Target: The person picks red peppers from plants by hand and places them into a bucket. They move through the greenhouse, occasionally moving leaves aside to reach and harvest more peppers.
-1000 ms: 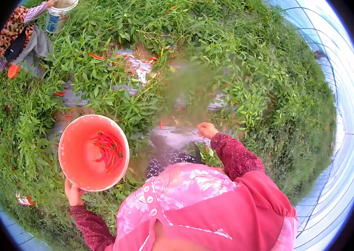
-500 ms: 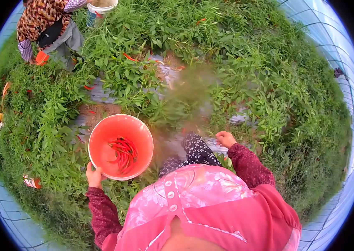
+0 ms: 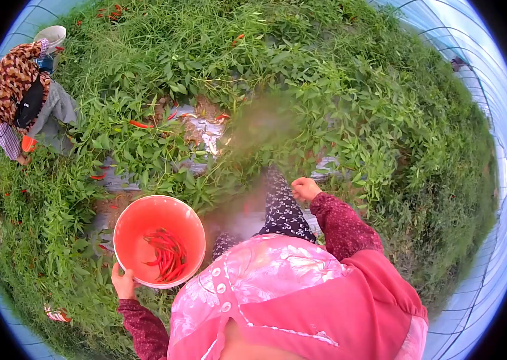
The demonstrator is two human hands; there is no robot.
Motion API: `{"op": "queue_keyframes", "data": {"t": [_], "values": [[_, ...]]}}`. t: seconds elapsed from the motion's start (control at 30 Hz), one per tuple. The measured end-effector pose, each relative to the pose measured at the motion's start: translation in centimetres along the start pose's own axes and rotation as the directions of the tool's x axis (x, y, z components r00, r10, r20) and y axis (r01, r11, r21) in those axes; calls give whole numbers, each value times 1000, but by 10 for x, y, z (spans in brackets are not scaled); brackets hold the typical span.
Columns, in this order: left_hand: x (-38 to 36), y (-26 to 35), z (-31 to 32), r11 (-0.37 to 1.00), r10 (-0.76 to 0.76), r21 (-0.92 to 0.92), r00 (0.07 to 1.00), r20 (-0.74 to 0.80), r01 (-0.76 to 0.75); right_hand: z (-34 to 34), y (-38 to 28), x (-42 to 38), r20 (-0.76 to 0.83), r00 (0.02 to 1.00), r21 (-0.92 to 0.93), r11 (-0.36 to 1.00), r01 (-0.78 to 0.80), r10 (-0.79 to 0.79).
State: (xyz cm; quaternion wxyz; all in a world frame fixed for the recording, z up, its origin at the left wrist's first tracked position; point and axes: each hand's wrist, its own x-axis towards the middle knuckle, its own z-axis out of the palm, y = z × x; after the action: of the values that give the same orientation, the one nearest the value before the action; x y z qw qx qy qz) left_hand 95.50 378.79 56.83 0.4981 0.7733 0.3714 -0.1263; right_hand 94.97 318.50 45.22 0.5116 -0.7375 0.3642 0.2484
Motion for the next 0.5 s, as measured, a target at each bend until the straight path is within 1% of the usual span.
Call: {"op": "queue_keyframes", "data": {"t": [0.13,0.17,0.2,0.23,0.27,0.3,0.33,0.37,0.43,0.47,0.5], "values": [[15,61,55,1000,27,3,1000,0,-27,-37,-1,78,42,999,-15,1000,-19,20],[18,82,72,999,36,7,999,-13,-36,-45,-2,97,60,998,-1,1000,-26,26],[26,104,88,998,31,48,999,7,-31,-56,-5,115,60,997,-4,998,-57,57],[37,130,115,998,34,59,999,-4,-34,-74,-13,139,56,995,-9,997,-83,83],[43,158,137,996,30,83,1000,3,-30,-88,-12,157,41,995,36,995,-97,95],[45,190,155,993,25,111,1000,15,-26,-99,-8,162,61,990,57,990,-131,128],[48,229,180,985,-24,171,1000,8,22,-122,-16,177,50,990,103,985,-137,133],[53,257,201,984,-24,180,1000,12,21,-144,-19,186,44,989,142,979,-149,144],[74,307,219,970,-22,240,997,-70,38,-191,-22,211,46,984,152,973,-175,170],[89,320,220,977,33,214,995,-98,-12,-216,-28,220,41,978,134,969,-208,204],[98,337,224,970,21,244,994,-107,6,-237,-29,223,44,968,110,962,-250,247]]}}
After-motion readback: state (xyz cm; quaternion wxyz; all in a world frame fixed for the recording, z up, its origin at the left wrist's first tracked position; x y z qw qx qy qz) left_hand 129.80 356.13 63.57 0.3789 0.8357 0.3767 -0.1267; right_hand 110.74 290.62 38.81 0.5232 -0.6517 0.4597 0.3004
